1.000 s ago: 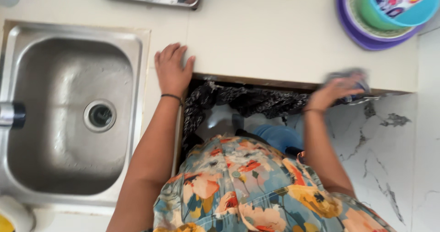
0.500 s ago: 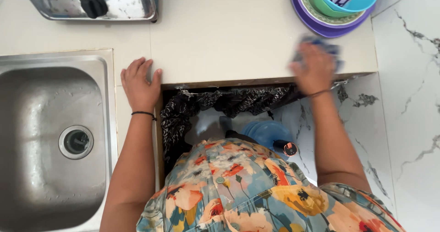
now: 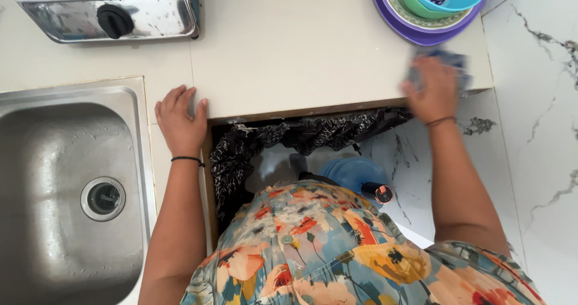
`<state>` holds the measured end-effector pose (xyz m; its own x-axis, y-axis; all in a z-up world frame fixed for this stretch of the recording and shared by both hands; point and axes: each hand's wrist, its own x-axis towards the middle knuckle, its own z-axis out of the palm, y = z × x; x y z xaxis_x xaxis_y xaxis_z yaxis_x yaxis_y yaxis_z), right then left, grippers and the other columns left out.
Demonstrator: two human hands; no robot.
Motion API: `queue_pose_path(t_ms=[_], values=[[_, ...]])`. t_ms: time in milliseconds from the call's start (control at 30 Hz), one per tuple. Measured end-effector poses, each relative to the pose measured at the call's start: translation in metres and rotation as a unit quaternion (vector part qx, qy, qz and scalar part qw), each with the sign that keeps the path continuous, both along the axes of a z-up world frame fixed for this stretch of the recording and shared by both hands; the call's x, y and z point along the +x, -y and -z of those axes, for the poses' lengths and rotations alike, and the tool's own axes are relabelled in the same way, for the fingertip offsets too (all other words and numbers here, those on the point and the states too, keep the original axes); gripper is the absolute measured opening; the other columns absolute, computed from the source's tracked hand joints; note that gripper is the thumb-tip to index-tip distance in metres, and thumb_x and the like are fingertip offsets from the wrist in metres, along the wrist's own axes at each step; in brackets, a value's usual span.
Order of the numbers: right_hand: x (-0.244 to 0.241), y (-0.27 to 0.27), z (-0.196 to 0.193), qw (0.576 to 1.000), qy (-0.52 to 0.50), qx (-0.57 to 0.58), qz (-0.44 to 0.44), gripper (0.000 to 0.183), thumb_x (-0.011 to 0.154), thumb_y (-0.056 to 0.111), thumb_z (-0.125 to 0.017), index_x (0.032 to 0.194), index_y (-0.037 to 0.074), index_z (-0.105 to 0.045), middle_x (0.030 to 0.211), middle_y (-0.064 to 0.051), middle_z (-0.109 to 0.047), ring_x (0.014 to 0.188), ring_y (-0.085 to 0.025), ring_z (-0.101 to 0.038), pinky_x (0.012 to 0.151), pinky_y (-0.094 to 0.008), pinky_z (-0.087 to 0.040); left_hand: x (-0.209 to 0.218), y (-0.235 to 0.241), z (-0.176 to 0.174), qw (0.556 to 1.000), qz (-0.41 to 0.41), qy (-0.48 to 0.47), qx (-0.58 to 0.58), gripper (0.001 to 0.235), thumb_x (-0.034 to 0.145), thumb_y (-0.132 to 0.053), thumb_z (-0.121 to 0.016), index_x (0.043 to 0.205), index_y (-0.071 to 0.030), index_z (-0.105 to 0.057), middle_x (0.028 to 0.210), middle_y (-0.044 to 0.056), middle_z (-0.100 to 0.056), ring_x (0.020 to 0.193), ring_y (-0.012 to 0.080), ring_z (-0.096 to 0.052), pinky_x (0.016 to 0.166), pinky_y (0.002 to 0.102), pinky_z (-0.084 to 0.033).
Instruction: The person wipes down the kitchen countertop and the edges around the sink with a cloth.
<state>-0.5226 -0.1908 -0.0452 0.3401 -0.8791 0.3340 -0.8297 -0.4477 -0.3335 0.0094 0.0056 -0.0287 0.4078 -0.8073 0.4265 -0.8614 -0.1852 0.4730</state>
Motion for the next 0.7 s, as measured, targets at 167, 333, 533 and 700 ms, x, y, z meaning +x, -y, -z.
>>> queue_pose_path(t_ms=[167, 333, 533, 700], values=[[-0.018, 0.013, 0.012, 0.988, 0.004, -0.042, 0.147, 0.054, 0.105, 0.046, -0.061, 0.143, 0.008, -0.059, 0.153, -0.019, -0.054, 0.145, -0.040, -0.042, 0.119, -0.062, -0.018, 0.001, 0.001, 0.001, 1.000, -0.006, 0.009, 0.005, 0.033, 0.097, -0.030, -0.075, 0.122, -0.008, -0.073, 0.136, 0.012, -0.065, 0.134, 0.0303, -0.054, 0.120, 0.056, -0.026], [0.092, -0.026, 0.003, 0.995, -0.087, -0.037, -0.026, 0.070, 0.101, 0.046, -0.058, 0.158, 0.006, -0.048, 0.160, -0.021, -0.046, 0.150, -0.042, -0.037, 0.122, -0.059, -0.019, -0.001, 0.003, -0.001, 1.000, -0.020, 0.008, 0.007, 0.034, 0.096, -0.032, -0.074, 0.121, -0.009, -0.074, 0.135, 0.011, -0.065, 0.133, 0.0298, -0.054, 0.120, 0.057, -0.026], [0.194, -0.017, -0.048, 0.882, -0.145, 0.135, -0.427, 0.081, 0.089, 0.058, -0.061, 0.156, 0.018, -0.041, 0.163, -0.015, -0.034, 0.150, -0.039, -0.025, 0.119, -0.057, -0.014, -0.003, 0.002, -0.008, 0.999, -0.027, 0.015, 0.028, 0.035, 0.096, -0.032, -0.072, 0.123, -0.009, -0.073, 0.136, 0.012, -0.064, 0.134, 0.0304, -0.053, 0.120, 0.057, -0.025], [0.215, 0.081, -0.047, 0.963, -0.121, 0.096, -0.221, 0.072, 0.100, 0.049, -0.053, 0.163, 0.018, -0.034, 0.169, -0.014, -0.024, 0.154, -0.040, -0.015, 0.122, -0.058, -0.004, -0.005, 0.003, -0.010, 0.999, -0.035, -0.006, 0.041, 0.034, 0.097, -0.032, -0.071, 0.123, -0.011, -0.073, 0.138, 0.011, -0.064, 0.137, 0.0291, -0.052, 0.122, 0.055, -0.023]])
